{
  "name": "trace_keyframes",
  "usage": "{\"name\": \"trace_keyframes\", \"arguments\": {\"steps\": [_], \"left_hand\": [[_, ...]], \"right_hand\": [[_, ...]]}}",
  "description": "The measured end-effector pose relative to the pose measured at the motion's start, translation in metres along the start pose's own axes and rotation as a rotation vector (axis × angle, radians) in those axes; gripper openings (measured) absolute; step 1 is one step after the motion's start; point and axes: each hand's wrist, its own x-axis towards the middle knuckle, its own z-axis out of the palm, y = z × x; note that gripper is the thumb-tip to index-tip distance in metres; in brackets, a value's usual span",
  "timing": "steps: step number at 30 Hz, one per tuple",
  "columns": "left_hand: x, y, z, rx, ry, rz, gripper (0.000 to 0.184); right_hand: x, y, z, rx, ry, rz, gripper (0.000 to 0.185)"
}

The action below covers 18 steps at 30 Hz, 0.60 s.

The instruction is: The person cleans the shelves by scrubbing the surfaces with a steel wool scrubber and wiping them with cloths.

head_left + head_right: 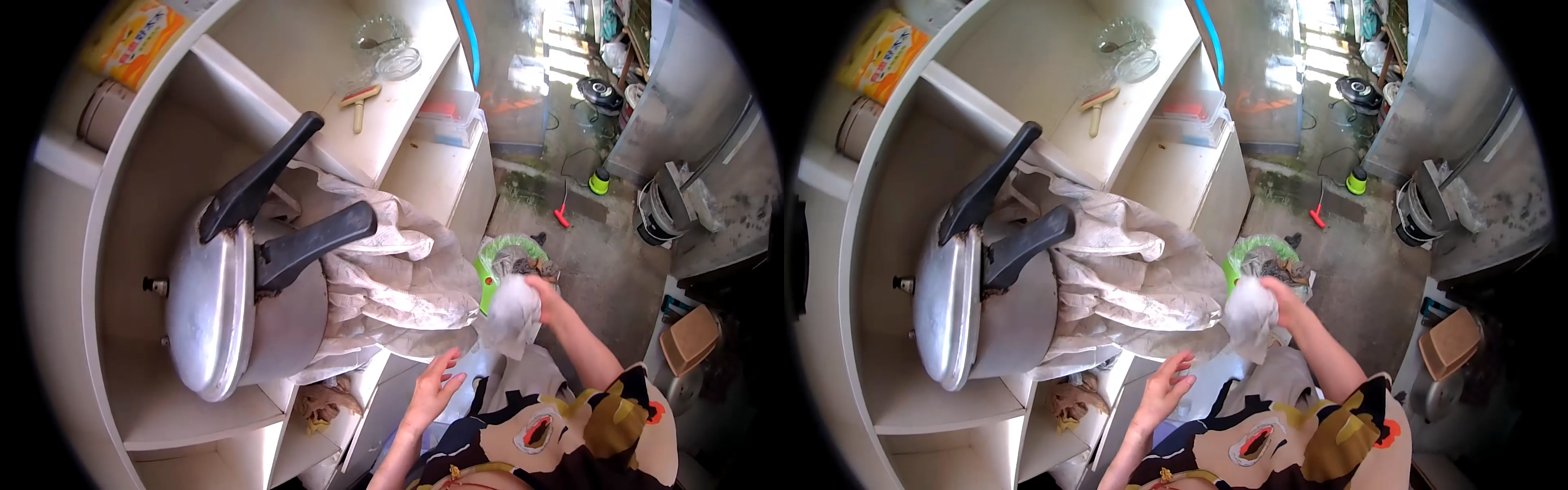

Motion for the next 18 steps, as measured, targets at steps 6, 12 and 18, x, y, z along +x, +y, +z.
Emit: {"name": "trace_keyframes", "arguments": {"steps": [6,12,18], "left_hand": [[-0.044,-0.002,-0.006,-0.593,-0.106,0.251,0.095],[-0.131,-0.001,-0.043,-0.879,0.304,0.274,0.082],[-0.200,-0.021,-0.055,-1.003,0.672,0.426,0.080]], "right_hand": [[-0.068,0.095,0.135,-0.737,-0.459,-0.021,0.037],[-0.079,0.152,0.228,-1.001,-0.812,-0.137,0.034],[-0.102,0.190,0.276,-1.278,-1.029,-0.059,0.048]]}}
